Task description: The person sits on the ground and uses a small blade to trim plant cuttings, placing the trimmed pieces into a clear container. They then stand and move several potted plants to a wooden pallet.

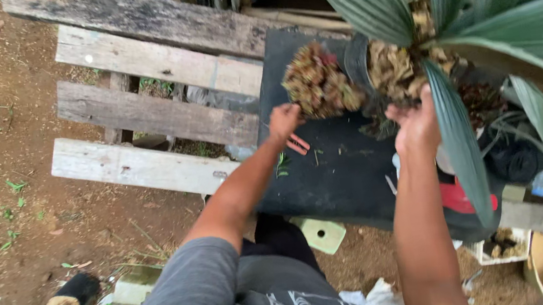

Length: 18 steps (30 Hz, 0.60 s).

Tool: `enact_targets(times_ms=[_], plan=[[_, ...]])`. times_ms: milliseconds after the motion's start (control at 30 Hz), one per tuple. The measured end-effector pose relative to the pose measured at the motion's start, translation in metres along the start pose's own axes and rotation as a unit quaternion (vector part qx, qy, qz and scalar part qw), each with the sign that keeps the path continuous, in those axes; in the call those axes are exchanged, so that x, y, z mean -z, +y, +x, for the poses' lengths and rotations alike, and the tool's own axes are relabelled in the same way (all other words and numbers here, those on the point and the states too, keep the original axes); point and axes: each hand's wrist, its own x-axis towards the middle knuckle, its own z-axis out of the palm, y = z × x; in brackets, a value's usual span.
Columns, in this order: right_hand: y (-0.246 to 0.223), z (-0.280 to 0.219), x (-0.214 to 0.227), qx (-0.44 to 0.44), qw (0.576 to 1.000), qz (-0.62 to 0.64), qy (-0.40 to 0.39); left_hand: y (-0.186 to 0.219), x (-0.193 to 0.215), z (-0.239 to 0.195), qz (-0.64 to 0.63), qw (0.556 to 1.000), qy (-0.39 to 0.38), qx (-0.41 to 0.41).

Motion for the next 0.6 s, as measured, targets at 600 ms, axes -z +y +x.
enact_targets(times_ms=[600], plan=[[0.181, -0.051, -0.099, -0.150, 0.962, -0.099, -0.206, -0.041, 0.109, 0.004, -0.104, 0.993, 0.007, -0.051]])
